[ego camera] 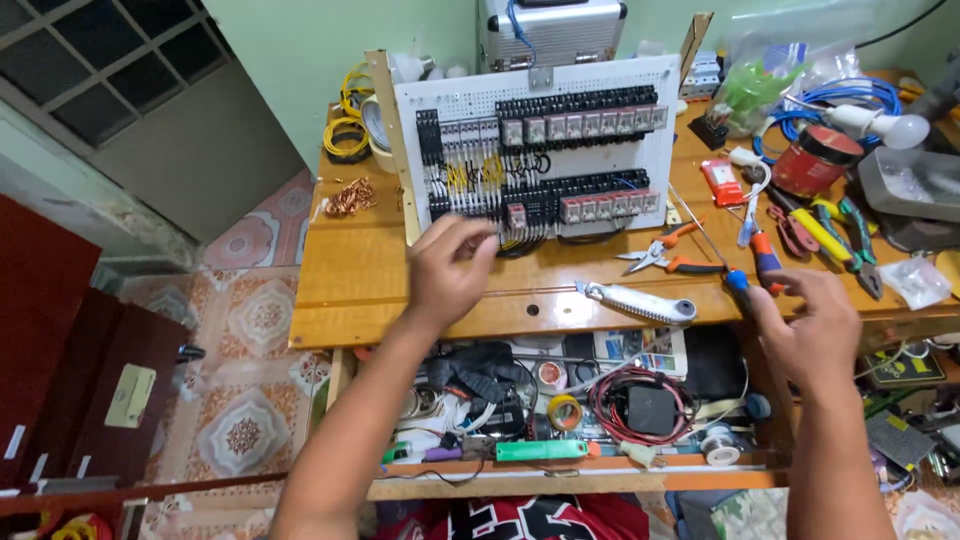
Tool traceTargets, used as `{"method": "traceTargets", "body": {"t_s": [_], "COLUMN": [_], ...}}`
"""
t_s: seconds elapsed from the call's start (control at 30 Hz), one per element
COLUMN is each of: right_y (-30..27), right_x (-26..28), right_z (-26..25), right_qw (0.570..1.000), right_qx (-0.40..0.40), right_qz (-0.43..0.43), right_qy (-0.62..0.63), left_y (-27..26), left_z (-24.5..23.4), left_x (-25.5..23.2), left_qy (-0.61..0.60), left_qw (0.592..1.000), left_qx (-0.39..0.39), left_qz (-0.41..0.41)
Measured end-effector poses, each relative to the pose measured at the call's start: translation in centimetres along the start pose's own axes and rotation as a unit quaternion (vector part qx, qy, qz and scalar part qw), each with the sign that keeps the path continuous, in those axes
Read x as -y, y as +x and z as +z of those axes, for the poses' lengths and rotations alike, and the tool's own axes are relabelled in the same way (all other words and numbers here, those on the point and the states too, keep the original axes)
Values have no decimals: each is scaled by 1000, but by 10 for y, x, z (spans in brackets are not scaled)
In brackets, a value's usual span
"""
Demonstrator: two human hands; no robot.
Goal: Wiring an electrical control panel by stripping wires and connecting them to terminals using a screwdriver
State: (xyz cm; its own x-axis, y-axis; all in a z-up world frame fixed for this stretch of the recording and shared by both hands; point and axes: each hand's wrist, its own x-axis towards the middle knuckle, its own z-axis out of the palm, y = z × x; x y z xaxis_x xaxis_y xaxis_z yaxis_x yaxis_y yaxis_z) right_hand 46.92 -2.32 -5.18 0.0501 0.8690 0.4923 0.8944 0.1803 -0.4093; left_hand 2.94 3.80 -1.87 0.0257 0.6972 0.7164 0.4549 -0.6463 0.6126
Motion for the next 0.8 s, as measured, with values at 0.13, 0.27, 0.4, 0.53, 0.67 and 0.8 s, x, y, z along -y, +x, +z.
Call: {"method": "traceTargets", "body": {"t_s": [0.13, 0.27, 0.4, 0.53, 0.67, 0.8], "right_y": [-24, -28, -21, -24, -21, -11], "right_x": [-57, -68, -59, -70, -77, -28], "right_z": [9, 23, 27, 35, 17, -40], "right_qw": [998, 997, 991, 997, 987, 976], "right_qx": [8, 43, 89, 21, -85, -139], "right_qz": [-9, 13, 72, -18, -83, -140], "right_qy": [-65, -62, -70, -72, -110, -89], "left_y": [26, 55, 69, 68, 59, 49], "left_z": [65, 106, 119, 126, 139, 143], "left_x": [42, 51, 43, 42, 58, 69], "left_qy": [103, 294, 321, 328, 326, 293], "left_qw": [994, 928, 908, 901, 921, 943], "left_qx": [28, 189, 239, 255, 187, 130], "left_qz": [7, -131, -125, -122, -100, -88]}}
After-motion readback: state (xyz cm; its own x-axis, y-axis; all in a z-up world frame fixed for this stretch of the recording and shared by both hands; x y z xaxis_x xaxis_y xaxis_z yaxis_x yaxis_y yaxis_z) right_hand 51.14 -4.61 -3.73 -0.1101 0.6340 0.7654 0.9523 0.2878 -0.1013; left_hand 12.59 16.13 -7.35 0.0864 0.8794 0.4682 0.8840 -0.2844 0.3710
